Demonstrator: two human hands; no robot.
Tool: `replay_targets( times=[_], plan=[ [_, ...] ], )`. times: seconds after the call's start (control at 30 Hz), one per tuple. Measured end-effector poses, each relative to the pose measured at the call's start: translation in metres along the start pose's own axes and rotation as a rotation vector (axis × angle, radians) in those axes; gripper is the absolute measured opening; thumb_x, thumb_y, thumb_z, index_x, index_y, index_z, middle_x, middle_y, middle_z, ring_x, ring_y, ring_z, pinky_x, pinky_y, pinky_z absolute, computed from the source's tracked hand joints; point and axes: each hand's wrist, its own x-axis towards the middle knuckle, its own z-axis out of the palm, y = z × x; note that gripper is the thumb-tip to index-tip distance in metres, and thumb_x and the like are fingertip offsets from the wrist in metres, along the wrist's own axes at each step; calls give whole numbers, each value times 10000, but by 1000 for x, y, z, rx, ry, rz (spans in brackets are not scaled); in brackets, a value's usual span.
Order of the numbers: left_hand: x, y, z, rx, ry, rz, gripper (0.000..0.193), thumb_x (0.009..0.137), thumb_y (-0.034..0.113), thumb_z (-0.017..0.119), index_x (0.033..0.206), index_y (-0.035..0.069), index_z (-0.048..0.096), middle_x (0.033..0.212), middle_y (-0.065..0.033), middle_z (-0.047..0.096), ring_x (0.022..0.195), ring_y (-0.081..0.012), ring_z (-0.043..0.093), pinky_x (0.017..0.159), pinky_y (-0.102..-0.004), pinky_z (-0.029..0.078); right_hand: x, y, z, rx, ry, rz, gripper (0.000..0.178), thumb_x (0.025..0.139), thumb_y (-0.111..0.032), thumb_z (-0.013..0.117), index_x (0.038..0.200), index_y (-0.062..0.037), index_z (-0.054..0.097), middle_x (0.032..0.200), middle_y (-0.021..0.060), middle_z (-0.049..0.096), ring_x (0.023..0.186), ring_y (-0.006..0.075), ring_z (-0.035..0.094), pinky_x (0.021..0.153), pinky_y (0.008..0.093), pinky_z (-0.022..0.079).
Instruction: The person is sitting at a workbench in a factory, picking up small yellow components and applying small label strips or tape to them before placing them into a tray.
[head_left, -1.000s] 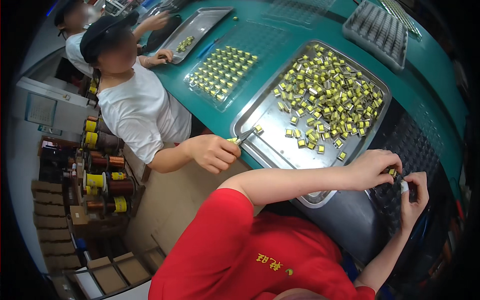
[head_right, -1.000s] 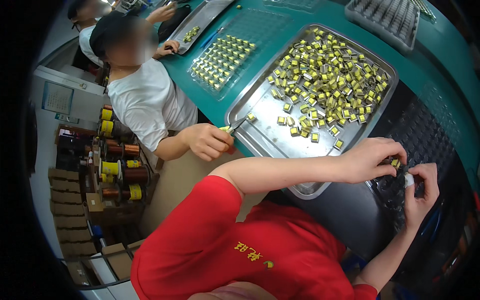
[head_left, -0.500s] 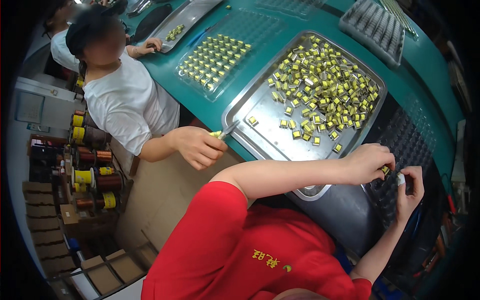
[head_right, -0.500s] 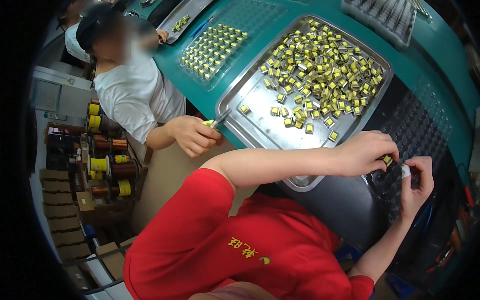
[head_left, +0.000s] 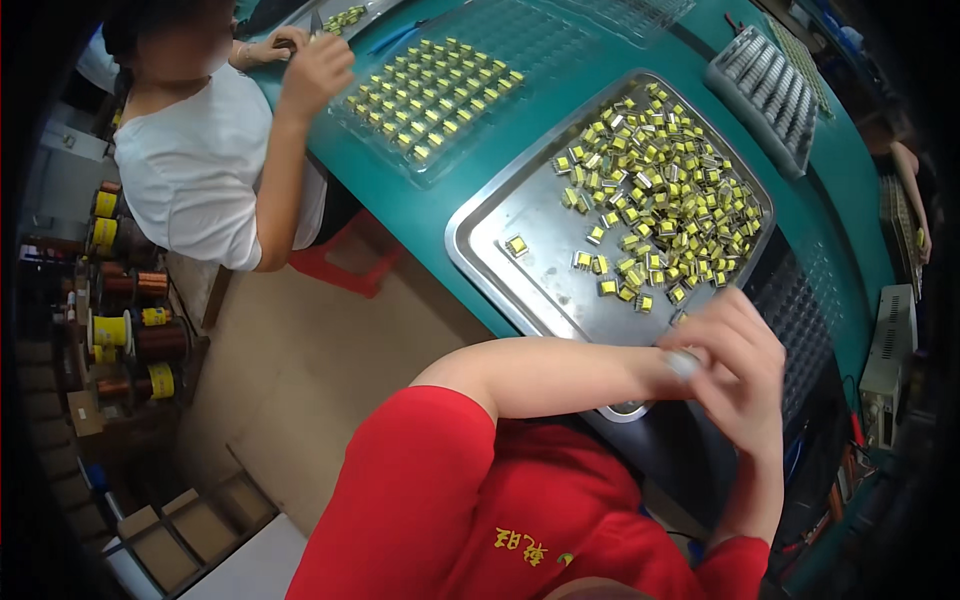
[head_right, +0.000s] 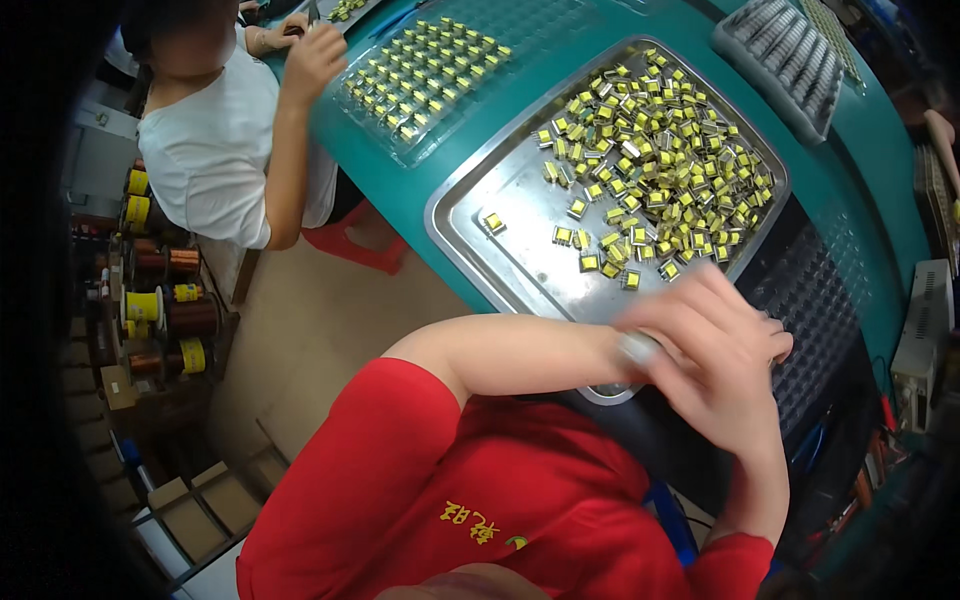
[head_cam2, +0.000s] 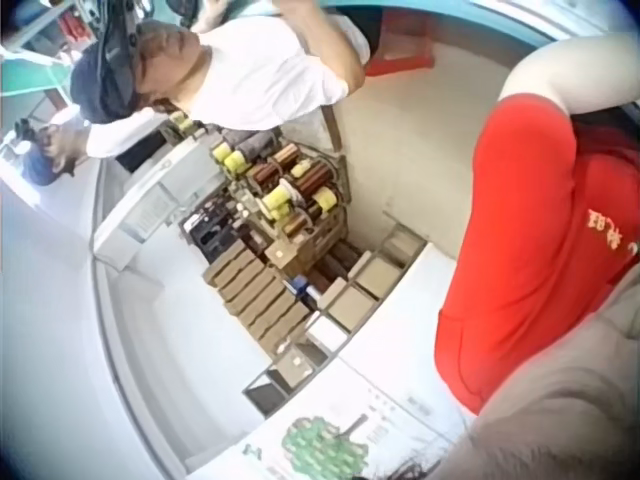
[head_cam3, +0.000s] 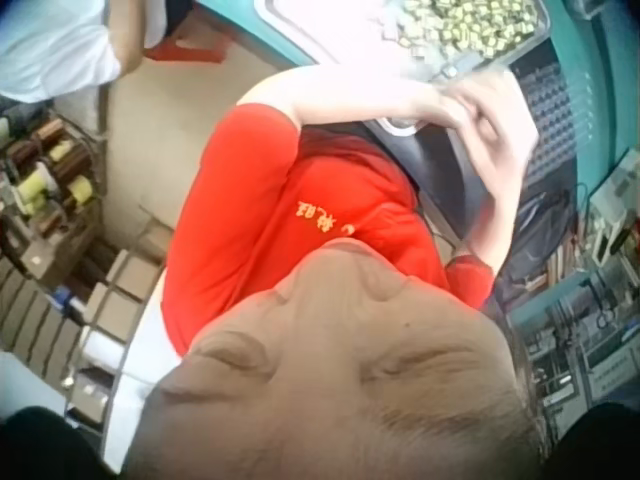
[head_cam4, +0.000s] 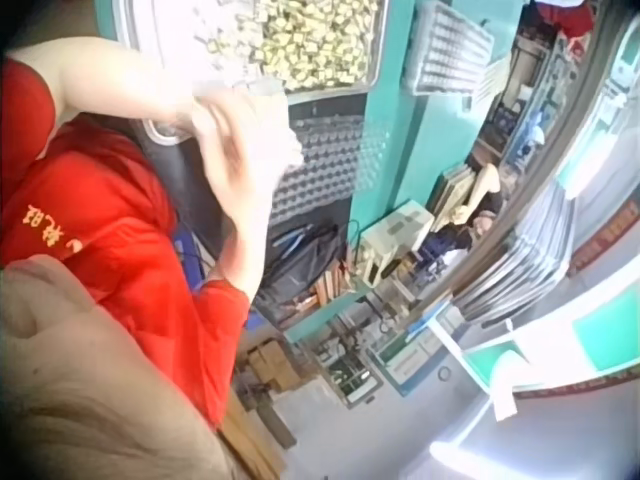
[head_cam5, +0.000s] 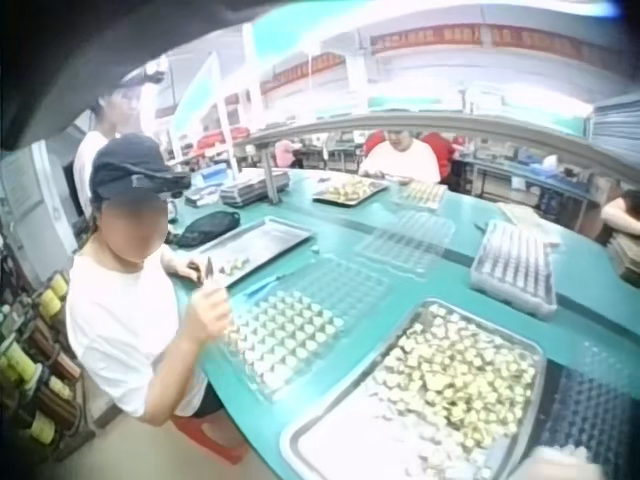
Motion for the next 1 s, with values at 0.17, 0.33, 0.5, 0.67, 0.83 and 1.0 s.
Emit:
replay_targets(
  times=[0.17, 0.33, 0.5, 0.67, 0.83, 1.0],
  plan=[
    [13, -29, 46, 83, -95, 28, 295, 770, 286, 594, 977, 76, 593, 954, -114, 579, 939, -294, 559, 809, -383, 463, 65, 5, 48, -146, -272, -45, 360, 665, -13, 626, 1021, -35, 578, 945, 103, 596, 888, 280, 542, 711, 374, 460],
    [12, -29, 34, 167, -155, 62, 251, 750, 301, 601, 807, 59, 632, 874, -101, 593, 890, -274, 570, 763, -361, 477, 95, 26, 99, -234, -307, -171, 454, 695, 9, 606, 1135, -47, 505, 986, 111, 562, 938, 280, 533, 745, 377, 472],
    [15, -29, 37, 200, -106, 108, 260, 732, 308, 606, 763, 51, 633, 836, -99, 596, 848, -263, 576, 732, -358, 486, 105, 42, 111, -193, -254, -194, 358, 693, 8, 597, 1045, -35, 545, 926, 104, 528, 904, 281, 528, 737, 377, 478],
    [29, -23, 37, 101, -295, 113, 322, 768, 306, 593, 953, 43, 614, 983, -142, 587, 991, -301, 557, 843, -395, 455, 91, 32, 58, -216, -186, -43, 333, 646, -14, 618, 972, -43, 561, 900, 89, 516, 885, 274, 539, 674, 374, 472],
    [9, -28, 13, -253, -234, -44, 616, 829, 354, 596, 1324, 61, 374, 1228, -181, 473, 1220, -271, 450, 982, -396, 379, 24, 15, -26, 3, 157, 110, 342, 591, -29, 677, 925, -30, 605, 881, 74, 585, 795, 204, 568, 619, 276, 456],
    [24, -32, 24, -178, -148, -212, 187, 670, 126, 675, 798, 38, 570, 820, -119, 584, 806, -316, 565, 680, -395, 461, -79, 60, -41, 177, 708, 557, 301, 624, -52, 720, 904, -36, 608, 814, 30, 558, 663, 75, 503, 557, 195, 398]
  ],
)
